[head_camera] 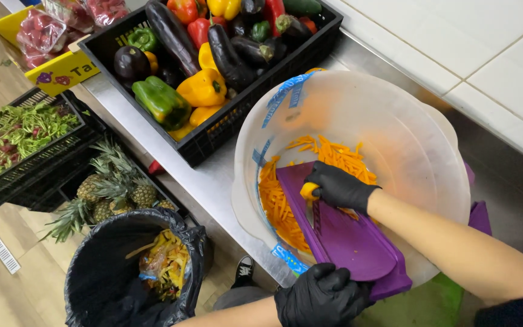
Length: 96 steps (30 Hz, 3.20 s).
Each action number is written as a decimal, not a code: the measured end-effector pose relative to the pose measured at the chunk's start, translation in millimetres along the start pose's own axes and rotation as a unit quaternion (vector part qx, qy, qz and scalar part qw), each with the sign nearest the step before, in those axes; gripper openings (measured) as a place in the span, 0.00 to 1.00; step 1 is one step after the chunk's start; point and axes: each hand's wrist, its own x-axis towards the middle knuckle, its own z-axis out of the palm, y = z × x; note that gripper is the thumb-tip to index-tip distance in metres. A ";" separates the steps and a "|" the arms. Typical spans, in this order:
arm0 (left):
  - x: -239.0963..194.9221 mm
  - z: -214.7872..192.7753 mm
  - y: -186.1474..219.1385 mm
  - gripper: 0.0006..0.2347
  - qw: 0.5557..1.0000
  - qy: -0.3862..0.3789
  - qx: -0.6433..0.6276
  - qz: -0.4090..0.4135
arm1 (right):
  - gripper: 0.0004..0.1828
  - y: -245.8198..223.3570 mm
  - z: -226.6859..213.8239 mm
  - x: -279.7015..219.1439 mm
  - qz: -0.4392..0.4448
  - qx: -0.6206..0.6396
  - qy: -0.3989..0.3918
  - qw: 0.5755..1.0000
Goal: Using a mandoline slicer to julienne carrots into a large plastic prep bowl.
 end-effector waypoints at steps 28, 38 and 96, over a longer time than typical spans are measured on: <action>2.0 -2.7 1.5 0.10 0.999 -0.003 0.048 -0.022 | 0.29 -64.1 -71.1 -71.5 0.103 0.591 0.197 0.775; 4.9 -4.6 0.2 0.12 0.999 0.031 0.042 -0.010 | 0.16 -56.9 -51.4 -62.3 0.176 0.439 0.081 0.877; -2.1 -8.0 -0.5 0.11 0.999 0.005 0.032 0.001 | 0.20 -44.4 -74.7 -36.4 0.082 0.179 0.068 0.978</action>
